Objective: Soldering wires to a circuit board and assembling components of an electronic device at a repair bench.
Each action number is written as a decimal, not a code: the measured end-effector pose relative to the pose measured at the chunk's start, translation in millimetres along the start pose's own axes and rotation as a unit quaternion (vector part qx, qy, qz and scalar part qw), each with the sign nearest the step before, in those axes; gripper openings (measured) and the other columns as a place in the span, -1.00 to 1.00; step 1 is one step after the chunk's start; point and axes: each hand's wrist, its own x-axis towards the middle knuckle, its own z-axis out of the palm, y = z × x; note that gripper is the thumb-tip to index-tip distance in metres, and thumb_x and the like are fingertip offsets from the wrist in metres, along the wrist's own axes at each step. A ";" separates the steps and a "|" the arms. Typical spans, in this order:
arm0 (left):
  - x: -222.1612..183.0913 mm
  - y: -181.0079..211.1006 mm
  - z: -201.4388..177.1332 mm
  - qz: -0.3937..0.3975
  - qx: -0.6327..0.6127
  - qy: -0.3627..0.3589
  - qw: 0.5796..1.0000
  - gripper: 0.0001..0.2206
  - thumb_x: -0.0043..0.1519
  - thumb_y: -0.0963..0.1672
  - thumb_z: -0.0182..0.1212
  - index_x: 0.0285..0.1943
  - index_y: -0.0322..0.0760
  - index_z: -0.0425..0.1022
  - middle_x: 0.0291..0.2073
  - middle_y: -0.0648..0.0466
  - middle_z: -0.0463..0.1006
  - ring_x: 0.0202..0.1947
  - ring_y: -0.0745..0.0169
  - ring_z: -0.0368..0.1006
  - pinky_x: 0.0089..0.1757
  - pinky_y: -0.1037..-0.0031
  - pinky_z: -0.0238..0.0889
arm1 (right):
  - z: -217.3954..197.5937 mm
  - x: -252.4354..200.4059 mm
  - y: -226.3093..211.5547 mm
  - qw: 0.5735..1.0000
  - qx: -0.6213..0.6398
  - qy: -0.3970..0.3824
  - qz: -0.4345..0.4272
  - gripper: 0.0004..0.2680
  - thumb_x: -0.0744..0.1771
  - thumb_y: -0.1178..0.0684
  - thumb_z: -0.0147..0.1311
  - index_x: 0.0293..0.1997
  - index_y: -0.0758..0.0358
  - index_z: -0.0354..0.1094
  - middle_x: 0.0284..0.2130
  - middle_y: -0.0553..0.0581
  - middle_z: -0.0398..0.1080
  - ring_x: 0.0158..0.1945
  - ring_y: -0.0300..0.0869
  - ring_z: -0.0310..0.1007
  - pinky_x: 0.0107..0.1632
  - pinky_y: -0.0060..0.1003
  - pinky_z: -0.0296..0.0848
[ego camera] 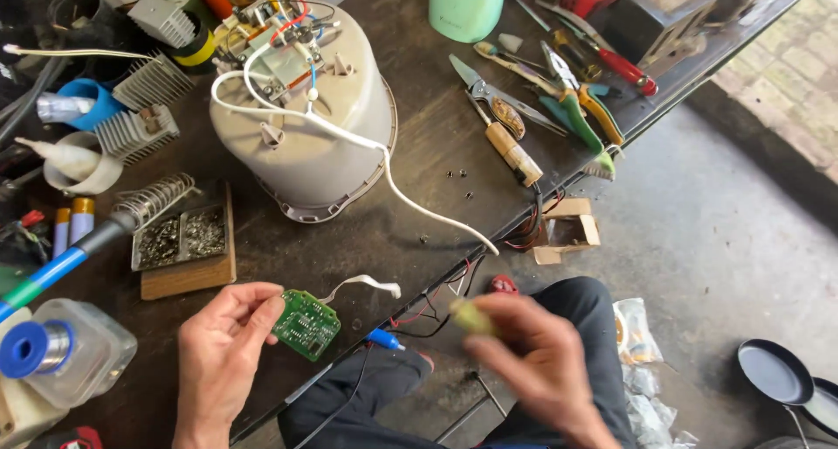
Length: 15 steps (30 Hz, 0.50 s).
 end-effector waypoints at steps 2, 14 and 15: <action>9.4 -3.8 6.8 0.000 0.010 -0.007 1.000 -0.85 0.20 -0.21 0.31 -0.10 -0.43 0.65 -0.37 -0.02 0.66 -0.35 0.35 0.48 -0.37 0.50 0.40 | -29.8 16.1 -8.3 0.997 -0.058 0.055 0.021 -0.75 0.26 0.12 0.28 0.03 0.19 0.56 -0.15 -0.05 0.64 -0.17 -0.38 0.54 -0.03 -0.47 0.48; -9.4 -7.4 4.7 0.239 0.115 0.004 0.964 -0.79 0.32 -0.16 0.12 0.04 -0.35 0.58 0.08 -0.06 0.60 -0.02 0.18 0.53 -0.11 0.47 0.42 | 0.3 204.1 -41.5 0.856 -0.466 0.088 -0.203 -0.70 0.29 0.02 0.12 0.12 0.25 0.53 -0.40 0.21 0.54 -0.28 0.24 0.51 -0.24 0.06 0.34; -15.5 -8.3 2.7 0.249 0.106 0.033 0.962 -0.79 0.30 -0.17 0.15 0.06 -0.36 0.56 0.11 -0.10 0.56 -0.09 0.17 0.55 -0.10 0.46 0.47 | 9.3 209.1 -48.5 0.846 -0.500 0.093 -0.158 -0.77 0.32 -0.03 0.11 0.01 0.18 0.53 -0.44 0.37 0.47 -0.29 0.36 0.45 -0.27 0.15 0.32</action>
